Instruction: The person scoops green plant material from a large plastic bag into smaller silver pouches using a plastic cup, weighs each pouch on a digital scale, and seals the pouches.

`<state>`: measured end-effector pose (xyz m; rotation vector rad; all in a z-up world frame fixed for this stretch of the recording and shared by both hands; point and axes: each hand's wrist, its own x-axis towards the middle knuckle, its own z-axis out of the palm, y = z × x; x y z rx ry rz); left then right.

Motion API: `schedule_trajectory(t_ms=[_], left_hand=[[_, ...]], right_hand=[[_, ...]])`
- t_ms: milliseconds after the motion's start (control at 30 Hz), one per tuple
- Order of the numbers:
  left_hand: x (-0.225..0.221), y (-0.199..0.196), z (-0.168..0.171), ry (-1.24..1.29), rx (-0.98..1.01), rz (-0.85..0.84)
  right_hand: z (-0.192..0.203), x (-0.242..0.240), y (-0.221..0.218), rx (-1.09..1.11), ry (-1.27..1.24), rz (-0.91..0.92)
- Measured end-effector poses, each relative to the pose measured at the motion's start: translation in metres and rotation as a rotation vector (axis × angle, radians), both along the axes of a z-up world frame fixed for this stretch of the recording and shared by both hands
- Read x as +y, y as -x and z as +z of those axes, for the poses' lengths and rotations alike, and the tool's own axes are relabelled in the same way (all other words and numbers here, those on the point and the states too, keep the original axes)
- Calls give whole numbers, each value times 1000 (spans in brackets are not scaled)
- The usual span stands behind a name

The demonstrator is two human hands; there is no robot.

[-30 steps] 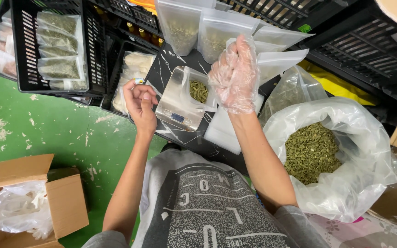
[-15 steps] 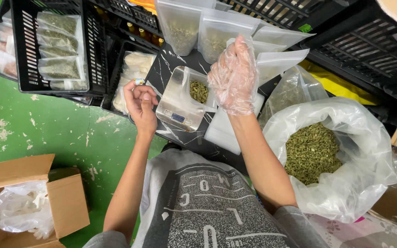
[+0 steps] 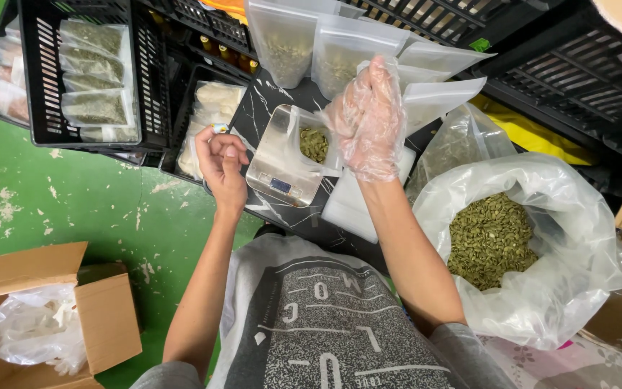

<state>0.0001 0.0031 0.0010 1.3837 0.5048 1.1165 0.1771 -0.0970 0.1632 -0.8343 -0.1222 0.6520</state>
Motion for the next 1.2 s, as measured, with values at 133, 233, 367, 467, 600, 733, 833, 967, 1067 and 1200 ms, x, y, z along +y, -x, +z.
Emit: schedule_trajectory(t_ms=[133, 233, 367, 467, 600, 733, 833, 967, 1067, 1200], left_hand=[[1, 0, -1, 11, -4, 1], [1, -1, 1, 7, -10, -3], [1, -1, 1, 9, -21, -9], [1, 0, -1, 1, -25, -6], [-1, 0, 5, -12, -20, -8], [-11, -6, 22, -138, -7, -63], [-31, -18, 45, -283, 22, -110], [-72, -36, 69, -581, 49, -213], [-112, -57, 100, -621, -52, -449], [-171, -91, 88, -506, -57, -544]], right_hand=[[-2, 1, -3, 49, -22, -7], [6, -1, -1, 79, -19, 11], [3, -3, -5, 153, -86, 60], [-2, -2, -8, 231, -65, 34], [-2, -3, -10, 266, -80, 44], [6, -12, -11, 318, -74, 43], [9, -35, -18, 343, -128, 46], [10, -88, -27, 184, -303, 46], [12, -149, -32, 83, -533, 103], [33, -220, -29, 141, 29, -420]])
